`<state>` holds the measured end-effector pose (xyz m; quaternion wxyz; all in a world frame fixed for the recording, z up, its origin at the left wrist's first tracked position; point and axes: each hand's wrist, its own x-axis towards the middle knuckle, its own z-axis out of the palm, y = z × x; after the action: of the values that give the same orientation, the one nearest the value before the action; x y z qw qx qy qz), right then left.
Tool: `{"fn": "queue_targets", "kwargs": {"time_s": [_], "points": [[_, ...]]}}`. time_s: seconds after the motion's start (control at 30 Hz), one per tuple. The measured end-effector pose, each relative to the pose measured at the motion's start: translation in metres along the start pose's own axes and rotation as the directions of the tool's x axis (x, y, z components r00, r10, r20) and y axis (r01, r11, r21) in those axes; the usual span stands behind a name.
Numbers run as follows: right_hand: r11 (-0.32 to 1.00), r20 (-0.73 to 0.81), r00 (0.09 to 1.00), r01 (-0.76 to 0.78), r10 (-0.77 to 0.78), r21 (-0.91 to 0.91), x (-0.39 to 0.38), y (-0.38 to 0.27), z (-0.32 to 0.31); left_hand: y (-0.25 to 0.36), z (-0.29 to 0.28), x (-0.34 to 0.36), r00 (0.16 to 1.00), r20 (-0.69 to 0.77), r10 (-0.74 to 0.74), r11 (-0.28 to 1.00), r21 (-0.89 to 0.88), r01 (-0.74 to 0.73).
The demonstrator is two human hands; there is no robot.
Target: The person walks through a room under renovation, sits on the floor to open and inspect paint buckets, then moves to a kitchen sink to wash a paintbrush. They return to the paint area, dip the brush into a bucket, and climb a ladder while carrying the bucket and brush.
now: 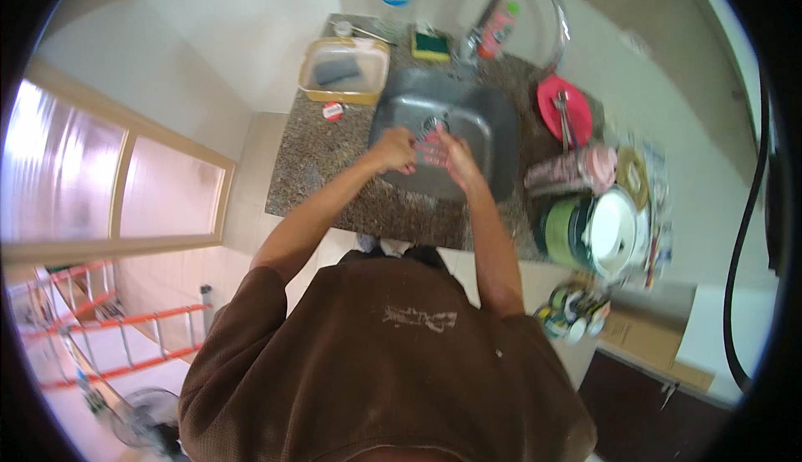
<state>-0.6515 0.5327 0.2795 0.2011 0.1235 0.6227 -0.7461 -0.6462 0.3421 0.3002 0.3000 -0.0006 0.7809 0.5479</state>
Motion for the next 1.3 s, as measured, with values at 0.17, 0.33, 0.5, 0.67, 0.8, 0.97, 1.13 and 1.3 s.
{"fn": "queue_targets", "kwargs": {"time_s": [0.17, 0.33, 0.5, 0.67, 0.8, 0.97, 1.13, 1.3], "points": [[1.0, -0.083, 0.997, 0.0, 0.002, 0.018, 0.003, -0.007, -0.017, 0.022, 0.016, -0.009, 0.97, 0.116, 0.213, 0.791, 0.562, -0.241], [0.985, -0.186, 0.977, -0.075, 0.104, 0.157, 0.018, 0.01, -0.063, 0.027, 0.028, -0.017, 0.999, 0.018, 0.04, 0.993, 0.112, -0.041], [0.999, 0.327, 0.945, -0.012, -0.001, 0.036, 0.032, -0.011, -0.026, -0.003, 0.073, -0.033, 0.982, -0.102, 0.157, 0.951, -0.254, -0.179], [0.947, 0.651, 0.727, 0.318, -0.217, -0.039, -0.011, -0.128, -0.002, 0.008, 0.066, -0.09, 0.854, -0.466, 0.23, 0.894, -0.246, -0.375], [0.954, 0.768, 0.605, 0.299, -0.213, 0.029, 0.024, -0.139, -0.038, 0.029, 0.09, -0.162, 0.769, -0.615, 0.176, 0.804, -0.36, -0.473], [0.89, 0.556, 0.831, 0.275, -0.029, -0.365, 0.03, -0.024, -0.026, -0.001, 0.149, -0.216, 0.667, -0.744, -0.047, 0.794, -0.433, -0.427], [0.975, 0.748, 0.662, 0.133, 0.047, -0.179, -0.131, -0.012, 0.042, -0.016, 0.165, -0.23, 0.612, -0.762, -0.213, 0.884, -0.417, -0.212], [0.85, 0.802, 0.544, 0.518, -0.244, -0.093, -0.124, -0.063, 0.066, 0.045, 0.131, -0.205, 0.64, -0.673, 0.372, 0.915, 0.148, -0.376]]}}
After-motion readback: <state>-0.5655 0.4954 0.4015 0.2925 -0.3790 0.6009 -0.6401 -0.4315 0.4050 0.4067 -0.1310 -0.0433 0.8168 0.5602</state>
